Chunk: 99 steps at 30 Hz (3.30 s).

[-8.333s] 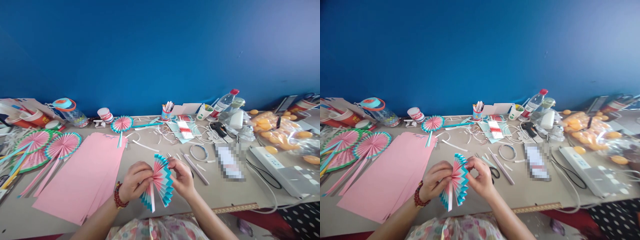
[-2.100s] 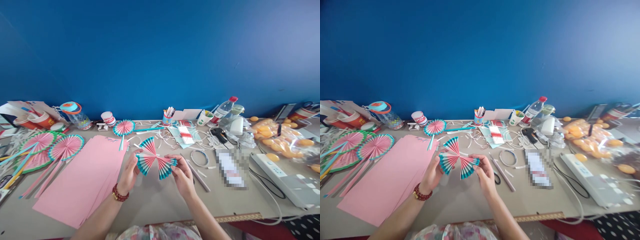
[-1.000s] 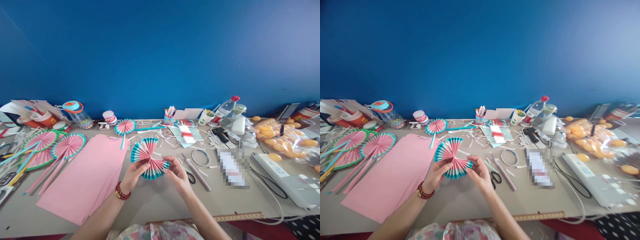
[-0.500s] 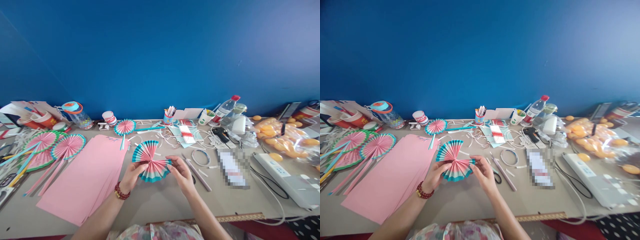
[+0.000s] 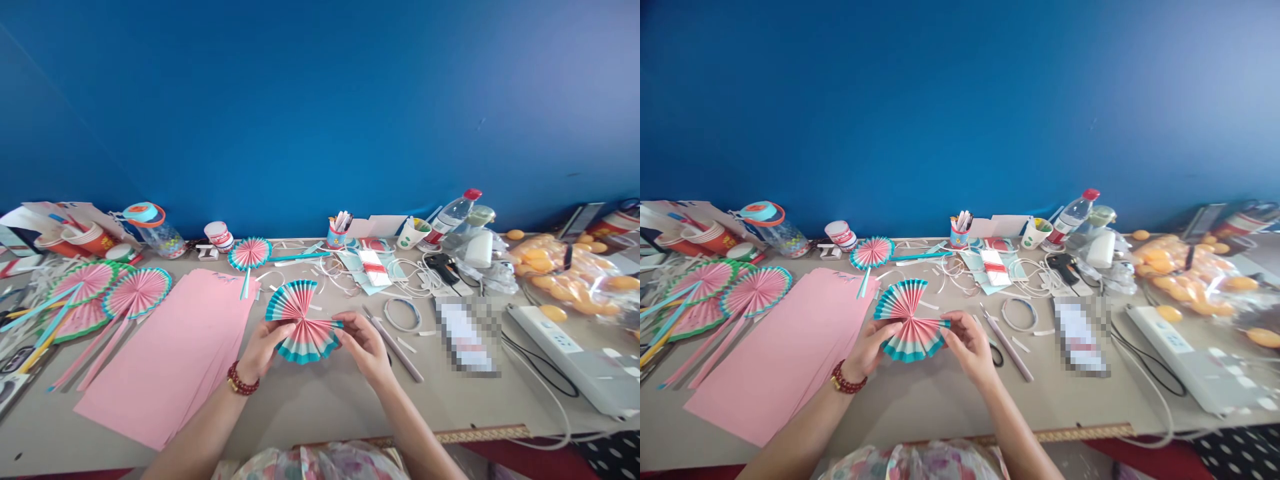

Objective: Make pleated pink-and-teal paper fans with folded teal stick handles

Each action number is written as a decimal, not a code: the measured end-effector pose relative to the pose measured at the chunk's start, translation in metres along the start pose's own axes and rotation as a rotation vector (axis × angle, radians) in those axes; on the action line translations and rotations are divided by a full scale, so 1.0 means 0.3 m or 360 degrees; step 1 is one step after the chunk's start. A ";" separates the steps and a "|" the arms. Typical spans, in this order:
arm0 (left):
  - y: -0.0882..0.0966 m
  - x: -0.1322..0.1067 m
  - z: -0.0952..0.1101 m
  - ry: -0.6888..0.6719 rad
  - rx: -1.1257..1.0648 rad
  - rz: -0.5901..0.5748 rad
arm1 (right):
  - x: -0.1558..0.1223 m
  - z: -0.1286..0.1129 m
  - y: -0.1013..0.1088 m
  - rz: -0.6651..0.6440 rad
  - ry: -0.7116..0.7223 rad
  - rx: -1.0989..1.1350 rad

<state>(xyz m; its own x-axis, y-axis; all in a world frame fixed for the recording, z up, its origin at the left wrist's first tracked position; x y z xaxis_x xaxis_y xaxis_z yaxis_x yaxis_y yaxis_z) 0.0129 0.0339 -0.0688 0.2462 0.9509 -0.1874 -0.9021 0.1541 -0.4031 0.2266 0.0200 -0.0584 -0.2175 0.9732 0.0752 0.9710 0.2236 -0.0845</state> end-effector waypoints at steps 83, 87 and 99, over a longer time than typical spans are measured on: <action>-0.030 -0.024 -0.027 0.0116 -0.0149 -0.0160 | -0.039 -0.077 -0.095 0.0057 0.0408 -0.0185; -0.036 -0.026 -0.019 0.0055 -0.0176 -0.0211 | -0.033 -0.105 -0.109 -0.0252 0.0731 -0.0790; -0.043 -0.027 -0.003 -0.0093 -0.0065 -0.0229 | -0.043 -0.106 -0.123 -0.0288 0.0529 -0.0974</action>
<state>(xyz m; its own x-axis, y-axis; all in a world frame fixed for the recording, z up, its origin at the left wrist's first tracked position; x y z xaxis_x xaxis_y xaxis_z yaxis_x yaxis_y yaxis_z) 0.0229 0.0239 -0.0628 0.3496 0.9341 -0.0730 -0.8437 0.2799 -0.4581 0.1967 -0.0027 -0.0246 -0.4332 0.8339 0.3420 0.8251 0.2142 0.5228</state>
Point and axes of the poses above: each hand's wrist, its own x-axis towards the middle knuckle, its own y-axis out of the back of the hand, z = x × y, the point moved 2 cm from there along x, towards the middle knuckle, and after that the axes turned 6 degrees about -z, right-handed, at the moved point
